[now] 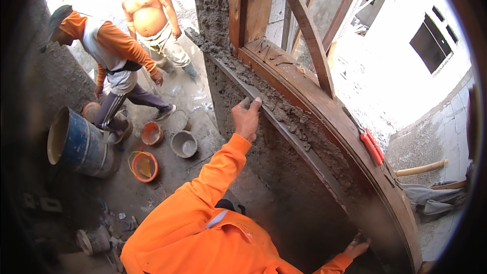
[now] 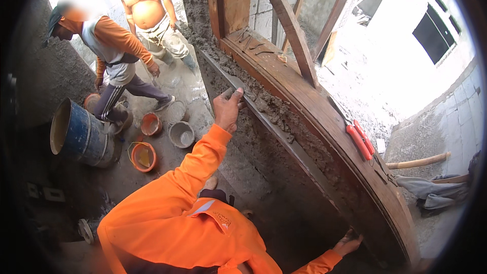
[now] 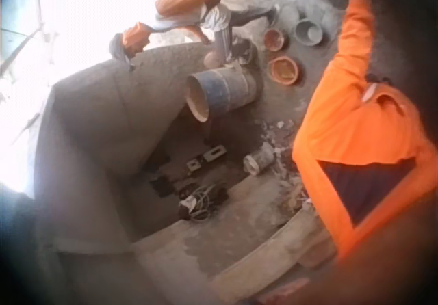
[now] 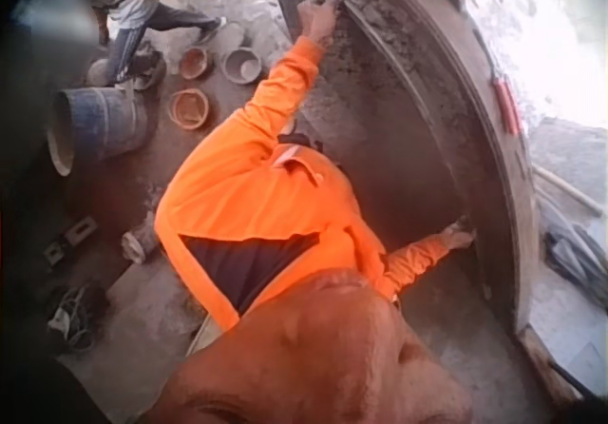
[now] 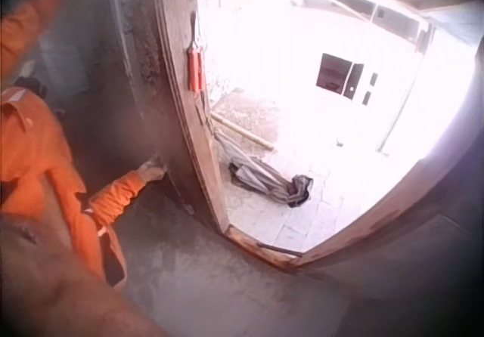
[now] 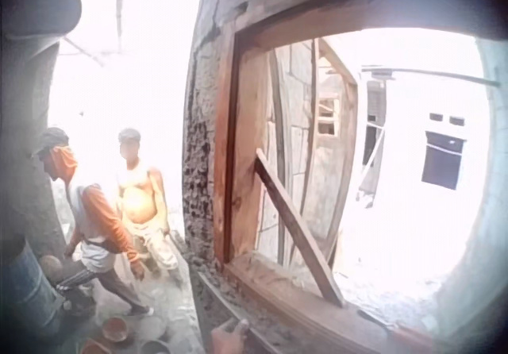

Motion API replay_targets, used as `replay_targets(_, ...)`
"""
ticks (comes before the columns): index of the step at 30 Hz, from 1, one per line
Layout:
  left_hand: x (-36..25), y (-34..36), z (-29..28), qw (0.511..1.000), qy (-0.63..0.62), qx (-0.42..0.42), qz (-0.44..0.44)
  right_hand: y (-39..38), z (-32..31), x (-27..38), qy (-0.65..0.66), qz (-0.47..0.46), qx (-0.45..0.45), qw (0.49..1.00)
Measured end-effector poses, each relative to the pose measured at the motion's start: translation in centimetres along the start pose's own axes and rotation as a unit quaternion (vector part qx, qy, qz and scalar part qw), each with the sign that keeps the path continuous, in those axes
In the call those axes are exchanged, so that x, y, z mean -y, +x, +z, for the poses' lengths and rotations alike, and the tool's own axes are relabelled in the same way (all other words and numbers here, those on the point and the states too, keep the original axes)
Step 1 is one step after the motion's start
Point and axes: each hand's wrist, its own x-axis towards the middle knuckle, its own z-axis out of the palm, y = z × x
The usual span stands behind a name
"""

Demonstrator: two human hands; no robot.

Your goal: The person applies wet mortar to a wall from a bucket using a trowel and then smooths and levels the material with a metal straightedge.

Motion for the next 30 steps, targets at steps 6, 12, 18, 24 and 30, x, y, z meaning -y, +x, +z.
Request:
replay_targets(6,-0.6,-3.8,2.0,0.999,0.006,-0.007,0.032,2.1,-2.2,2.1,0.013,-0.03,-0.028,0.999)
replay_targets(12,-2.9,-9.0,6.4,0.988,-0.088,0.067,0.109,4.0,-5.2,2.7,0.046,-0.014,-0.081,0.996)
replay_targets(18,-7.4,-15.5,12.3,0.974,-0.085,0.19,0.09,9.6,-10.6,4.6,0.097,-0.005,-0.103,0.99)
replay_targets(24,-4.1,-19.3,8.6,0.974,-0.094,0.204,0.032,14.6,-19.8,4.6,-0.067,0.1,-0.088,0.989)
replay_targets(30,9.0,-15.8,0.0,0.951,0.249,0.041,-0.181,17.3,-27.9,-3.5,-0.095,0.106,-0.084,0.986)
